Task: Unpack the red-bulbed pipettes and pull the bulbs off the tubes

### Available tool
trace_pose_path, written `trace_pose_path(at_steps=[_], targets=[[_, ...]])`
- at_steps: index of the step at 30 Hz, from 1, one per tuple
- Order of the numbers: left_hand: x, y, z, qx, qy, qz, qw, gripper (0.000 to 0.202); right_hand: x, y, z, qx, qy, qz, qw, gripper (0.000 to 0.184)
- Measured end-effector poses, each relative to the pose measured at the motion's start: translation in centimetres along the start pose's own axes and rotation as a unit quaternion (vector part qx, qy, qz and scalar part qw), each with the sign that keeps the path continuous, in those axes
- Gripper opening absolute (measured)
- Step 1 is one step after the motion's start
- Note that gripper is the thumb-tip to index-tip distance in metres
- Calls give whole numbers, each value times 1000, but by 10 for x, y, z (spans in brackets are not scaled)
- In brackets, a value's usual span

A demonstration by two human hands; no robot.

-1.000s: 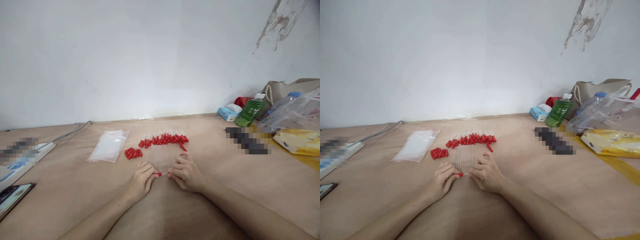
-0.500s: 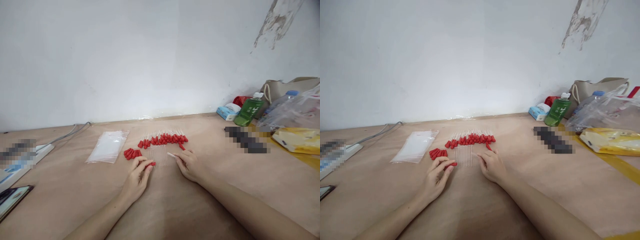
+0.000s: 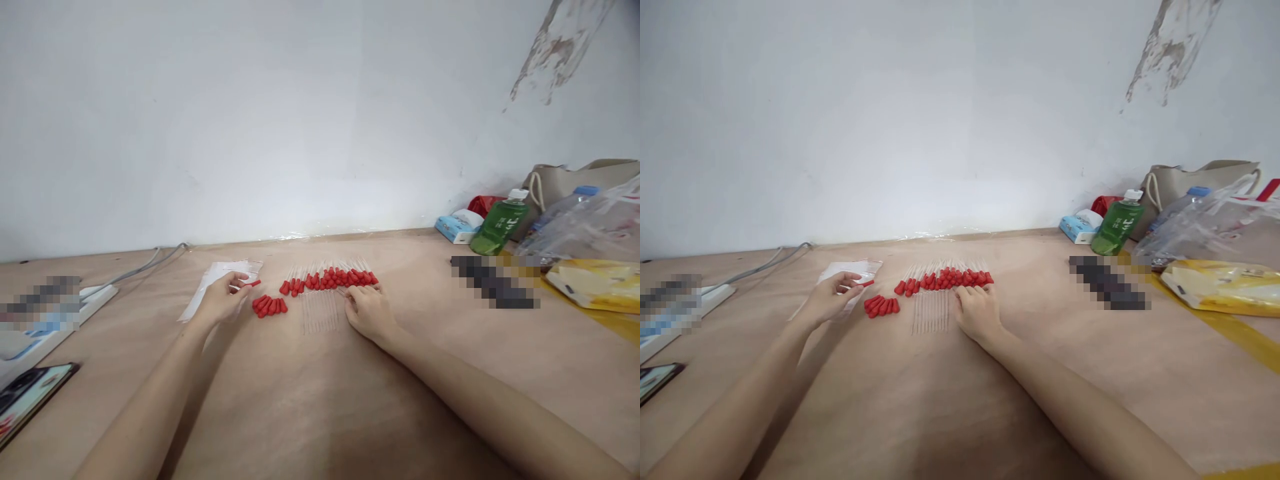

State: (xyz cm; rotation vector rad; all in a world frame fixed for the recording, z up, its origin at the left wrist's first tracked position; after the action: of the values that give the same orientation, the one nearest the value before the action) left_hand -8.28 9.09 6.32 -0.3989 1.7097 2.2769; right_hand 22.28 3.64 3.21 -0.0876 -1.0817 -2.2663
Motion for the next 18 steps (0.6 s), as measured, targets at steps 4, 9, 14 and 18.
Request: trace_pose_path(at_steps=[4,9,14,18], targets=[[13,-20,-2,42,40,8,998,35,5,-4,-5,-24,1,1,1000,17],[10,-19,-5,68,43,11,997,31,12,-6,-12,-4,28,12,1000,20],[6,-1,-5,-66,53,34,996,31,16,-9,-14,14,38,15,999,21],[-22,0,-3,-84,-9,53,995,26,15,-7,-14,20,30,33,999,25]])
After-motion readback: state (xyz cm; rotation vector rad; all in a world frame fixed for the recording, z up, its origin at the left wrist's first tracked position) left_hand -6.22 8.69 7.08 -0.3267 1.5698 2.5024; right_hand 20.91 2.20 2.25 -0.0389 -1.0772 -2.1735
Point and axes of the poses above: each hand's wrist, its own z-axis towards the middle knuckle, its own y-axis out of the back of the hand, x = y × z, the point moved 5 cm from there along z, towards the middle knuckle, and after that the axes turned 14 degrees about z, right-handed, at the moved point
